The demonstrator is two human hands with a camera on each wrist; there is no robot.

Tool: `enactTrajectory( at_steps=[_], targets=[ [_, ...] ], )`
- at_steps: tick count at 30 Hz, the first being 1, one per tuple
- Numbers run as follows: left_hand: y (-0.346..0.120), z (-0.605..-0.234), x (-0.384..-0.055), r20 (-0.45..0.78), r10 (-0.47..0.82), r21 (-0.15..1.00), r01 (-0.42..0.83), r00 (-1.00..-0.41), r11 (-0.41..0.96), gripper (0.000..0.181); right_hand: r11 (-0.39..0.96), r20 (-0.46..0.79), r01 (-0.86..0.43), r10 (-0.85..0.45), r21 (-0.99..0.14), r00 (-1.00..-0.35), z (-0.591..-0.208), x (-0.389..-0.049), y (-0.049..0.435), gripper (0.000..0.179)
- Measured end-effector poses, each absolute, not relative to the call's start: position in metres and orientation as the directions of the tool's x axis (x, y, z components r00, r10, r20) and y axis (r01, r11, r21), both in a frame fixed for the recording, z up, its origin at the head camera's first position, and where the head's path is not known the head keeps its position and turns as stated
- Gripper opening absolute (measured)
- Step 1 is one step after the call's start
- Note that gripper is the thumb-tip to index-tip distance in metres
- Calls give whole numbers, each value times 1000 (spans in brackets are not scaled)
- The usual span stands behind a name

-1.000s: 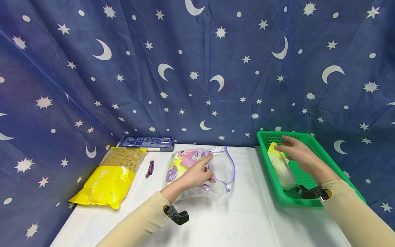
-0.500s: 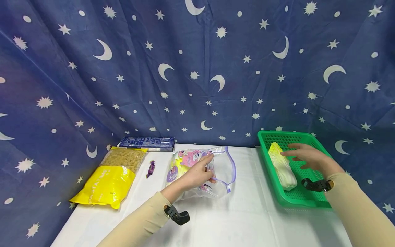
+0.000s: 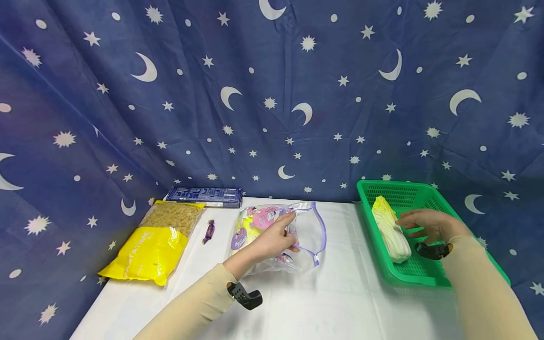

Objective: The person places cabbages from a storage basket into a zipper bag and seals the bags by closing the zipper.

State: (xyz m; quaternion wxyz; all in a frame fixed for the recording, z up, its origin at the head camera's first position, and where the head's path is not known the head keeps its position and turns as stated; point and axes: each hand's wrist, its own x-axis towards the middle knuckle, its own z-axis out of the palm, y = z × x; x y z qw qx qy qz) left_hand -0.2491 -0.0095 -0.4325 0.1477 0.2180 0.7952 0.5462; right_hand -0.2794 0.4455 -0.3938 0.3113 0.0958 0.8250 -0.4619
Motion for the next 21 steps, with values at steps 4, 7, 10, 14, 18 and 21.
enactTrajectory(
  at_steps=[4,7,10,14,18,21],
  targets=[
    [-9,-432,-249,3,509,935,183,-861,303,72,525,-612,472,-122,-708,-782,-404,-278,448,87],
    [-9,-433,-249,3,510,935,184,-860,305,72,487,-619,491,-136,-722,-774,-412,-278,449,88],
    [-9,-434,-250,2,510,933,185,-860,308,72,464,-622,498,-157,-732,-767,-418,-278,450,88],
    [-9,-434,-250,1,508,933,183,-862,310,71,471,-616,489,-159,-734,-771,-421,-279,449,89],
    [-9,-432,-249,0,505,931,184,-863,314,71,500,-612,477,-142,-723,-778,-423,-279,447,91],
    [-9,-433,-248,1,504,933,182,-863,310,71,520,-612,471,-131,-712,-780,-425,-279,445,94]
  ],
)
